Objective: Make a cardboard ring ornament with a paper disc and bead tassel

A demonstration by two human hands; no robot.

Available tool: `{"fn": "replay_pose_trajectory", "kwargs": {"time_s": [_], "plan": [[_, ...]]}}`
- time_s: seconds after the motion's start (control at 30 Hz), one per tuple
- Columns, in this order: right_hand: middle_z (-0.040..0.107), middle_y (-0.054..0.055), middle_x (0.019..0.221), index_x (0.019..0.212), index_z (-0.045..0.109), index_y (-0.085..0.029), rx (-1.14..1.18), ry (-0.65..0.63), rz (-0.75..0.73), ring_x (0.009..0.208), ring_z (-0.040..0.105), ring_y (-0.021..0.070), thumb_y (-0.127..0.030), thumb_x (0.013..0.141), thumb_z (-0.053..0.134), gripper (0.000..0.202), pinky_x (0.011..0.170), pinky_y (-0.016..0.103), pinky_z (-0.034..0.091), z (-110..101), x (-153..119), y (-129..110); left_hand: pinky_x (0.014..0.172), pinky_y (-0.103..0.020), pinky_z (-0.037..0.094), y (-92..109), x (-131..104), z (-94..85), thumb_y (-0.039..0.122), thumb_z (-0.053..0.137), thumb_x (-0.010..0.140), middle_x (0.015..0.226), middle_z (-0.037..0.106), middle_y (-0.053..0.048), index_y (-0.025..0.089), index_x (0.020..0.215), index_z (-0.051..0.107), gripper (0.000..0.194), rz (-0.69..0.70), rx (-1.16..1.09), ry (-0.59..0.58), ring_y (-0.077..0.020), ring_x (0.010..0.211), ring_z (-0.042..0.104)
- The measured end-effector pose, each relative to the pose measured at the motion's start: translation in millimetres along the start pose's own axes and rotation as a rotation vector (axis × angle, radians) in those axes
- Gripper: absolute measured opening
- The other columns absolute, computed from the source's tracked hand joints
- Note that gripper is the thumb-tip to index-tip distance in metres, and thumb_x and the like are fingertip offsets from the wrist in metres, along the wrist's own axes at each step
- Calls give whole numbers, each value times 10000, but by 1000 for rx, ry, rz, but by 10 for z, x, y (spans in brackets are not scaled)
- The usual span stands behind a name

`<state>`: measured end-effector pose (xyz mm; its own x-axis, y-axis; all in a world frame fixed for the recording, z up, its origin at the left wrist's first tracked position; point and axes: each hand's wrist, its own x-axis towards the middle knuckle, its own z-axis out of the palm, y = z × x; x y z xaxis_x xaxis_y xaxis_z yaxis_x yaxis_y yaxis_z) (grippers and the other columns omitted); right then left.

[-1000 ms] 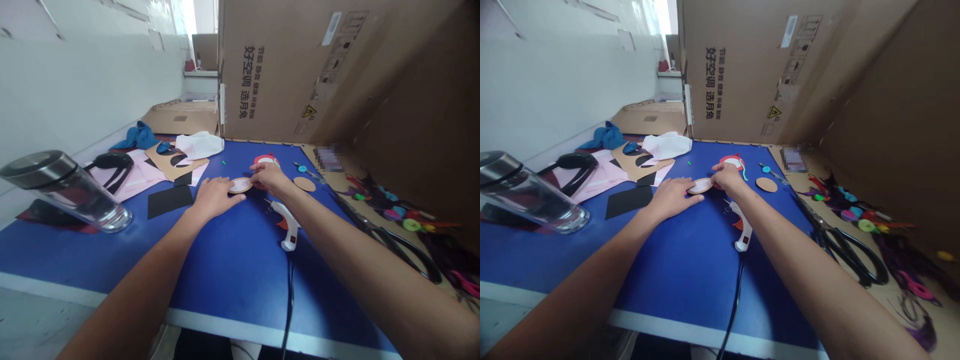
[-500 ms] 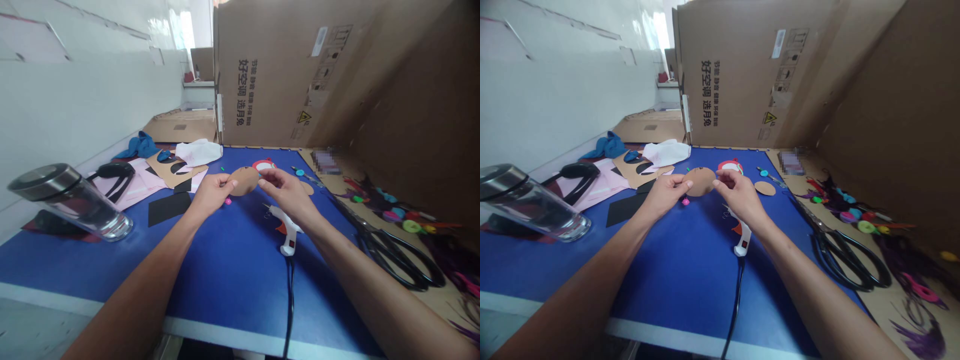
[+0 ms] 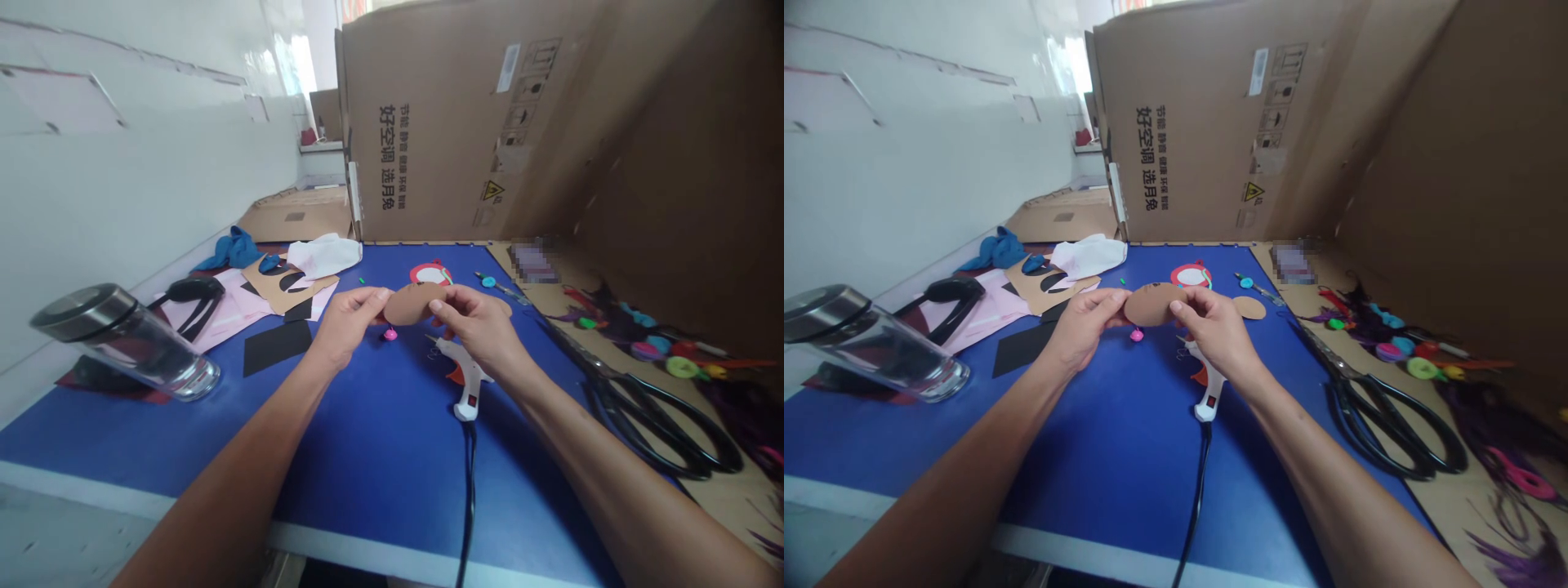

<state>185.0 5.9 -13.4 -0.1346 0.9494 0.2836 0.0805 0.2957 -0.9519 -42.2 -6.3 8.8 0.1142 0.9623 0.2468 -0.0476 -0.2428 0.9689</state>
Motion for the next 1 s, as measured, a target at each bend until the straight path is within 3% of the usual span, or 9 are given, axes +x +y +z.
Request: {"fn": "replay_pose_trajectory", "kwargs": {"time_s": [0.23,0.33,0.43,0.53,0.6,0.73,0.8,0.9,1.0], "plan": [[768,55,912,981,805,-232,58,26,-14,829,708,215,-584,851,867,380,648,317,620,2,-12,-48,913,-365,600,6,-10,-11,548,891,845,968,849,-55,239,940,889,323,38,99,8,-234,945,761],[784,57,960,991,818,-253,80,-22,-38,886,725,228,-597,848,892,380,718,346,646,-51,-17,-100,998,-401,598,67,-18,-43,623,861,879,1195,857,-108,245,1084,881,430,-52,-39,-122,-284,1142,776],[800,61,1030,995,835,-281,85,-141,-62,916,728,236,-621,841,915,381,778,369,647,-104,-36,-177,1019,-405,603,90,-23,-65,646,850,896,1341,821,-140,253,1180,848,485,-184,-107,-138,-296,1228,765],[810,68,1117,980,840,-289,97,-237,-94,989,741,253,-610,847,928,358,866,394,641,-116,-69,-254,775,-317,611,74,-42,-44,548,944,827,1287,829,-144,246,1259,824,540,-302,-87,-176,-252,1016,786],[809,74,1141,980,842,-281,120,-291,-129,1044,747,263,-578,872,923,326,936,412,628,-104,-94,-281,608,-265,535,69,-60,-16,518,977,782,1128,842,-124,231,1239,837,558,-371,-118,-248,-198,802,745],[803,77,1202,997,841,-275,212,-385,-155,1103,756,258,-489,939,889,226,998,415,609,-64,-120,-260,535,-248,465,92,-72,4,451,1029,688,881,794,-76,182,1049,865,479,-456,-197,-322,-143,632,660],[787,67,1319,1084,838,-301,263,-342,-139,1158,751,254,-438,929,904,217,1024,413,605,-43,-114,-222,603,-258,516,106,-58,-11,388,1046,656,854,781,-67,161,944,841,421,-452,-235,-280,-147,673,682],[759,44,1409,1248,798,-352,345,-187,-63,1172,746,245,-437,864,952,423,985,401,628,-21,-84,-160,704,-280,573,111,-19,-43,339,1048,640,833,766,-39,166,831,764,384,-372,-273,-121,-153,736,706],[799,49,1191,1214,792,-319,384,-124,62,1010,758,232,-573,862,919,452,818,369,652,-13,-58,-114,744,-306,599,100,23,-66,347,1034,646,840,761,-17,182,831,708,409,-271,-260,46,-159,762,716]]}}
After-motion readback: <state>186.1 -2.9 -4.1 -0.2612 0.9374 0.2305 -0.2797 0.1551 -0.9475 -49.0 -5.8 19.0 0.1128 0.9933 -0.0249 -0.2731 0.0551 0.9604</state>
